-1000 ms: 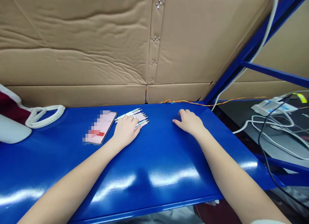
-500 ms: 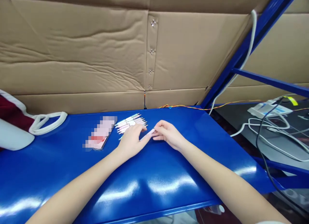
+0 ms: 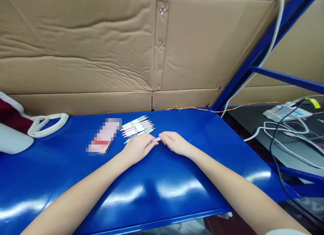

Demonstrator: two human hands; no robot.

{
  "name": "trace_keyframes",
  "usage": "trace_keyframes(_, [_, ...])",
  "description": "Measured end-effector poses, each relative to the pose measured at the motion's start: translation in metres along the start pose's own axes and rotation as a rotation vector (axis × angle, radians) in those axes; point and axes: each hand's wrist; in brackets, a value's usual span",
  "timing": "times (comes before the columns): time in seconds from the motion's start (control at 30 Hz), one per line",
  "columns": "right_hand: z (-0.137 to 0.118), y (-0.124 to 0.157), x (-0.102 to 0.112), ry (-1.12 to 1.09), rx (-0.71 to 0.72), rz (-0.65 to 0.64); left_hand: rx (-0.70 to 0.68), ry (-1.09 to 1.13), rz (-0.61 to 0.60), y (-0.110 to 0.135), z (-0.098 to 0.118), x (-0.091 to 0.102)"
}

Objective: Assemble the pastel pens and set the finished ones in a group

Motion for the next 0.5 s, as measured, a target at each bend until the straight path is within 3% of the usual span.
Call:
trace_keyframes(0.13, [0.0, 0.0, 0.001, 0.067, 0.109, 0.053, 0.008, 0.065, -0.017, -0.001, 0.0, 0.003])
trace_keyframes(0.23, [0.0, 0.0, 0.003, 0.049, 0.143, 0.011, 0.033, 0.105, -0.044, -0.002, 0.001, 0.005])
trace_keyframes(0.33, [0.002, 0.001, 0.007, -0.009, 0.124, -0.05, 0.072, 0.079, -0.076, -0.002, 0.001, 0.006])
trace_keyframes(0.5, [0.008, 0.0, 0.012, -0.127, 0.013, -0.035, 0.18, -0.015, -0.076, 0.0, -0.001, 0.007])
Point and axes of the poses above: each hand's wrist, its own y-axis away from the middle knuckle, its own x-axis out of the back of the hand, z = x × y, and after that the axes turned 15 degrees about y, right-handed
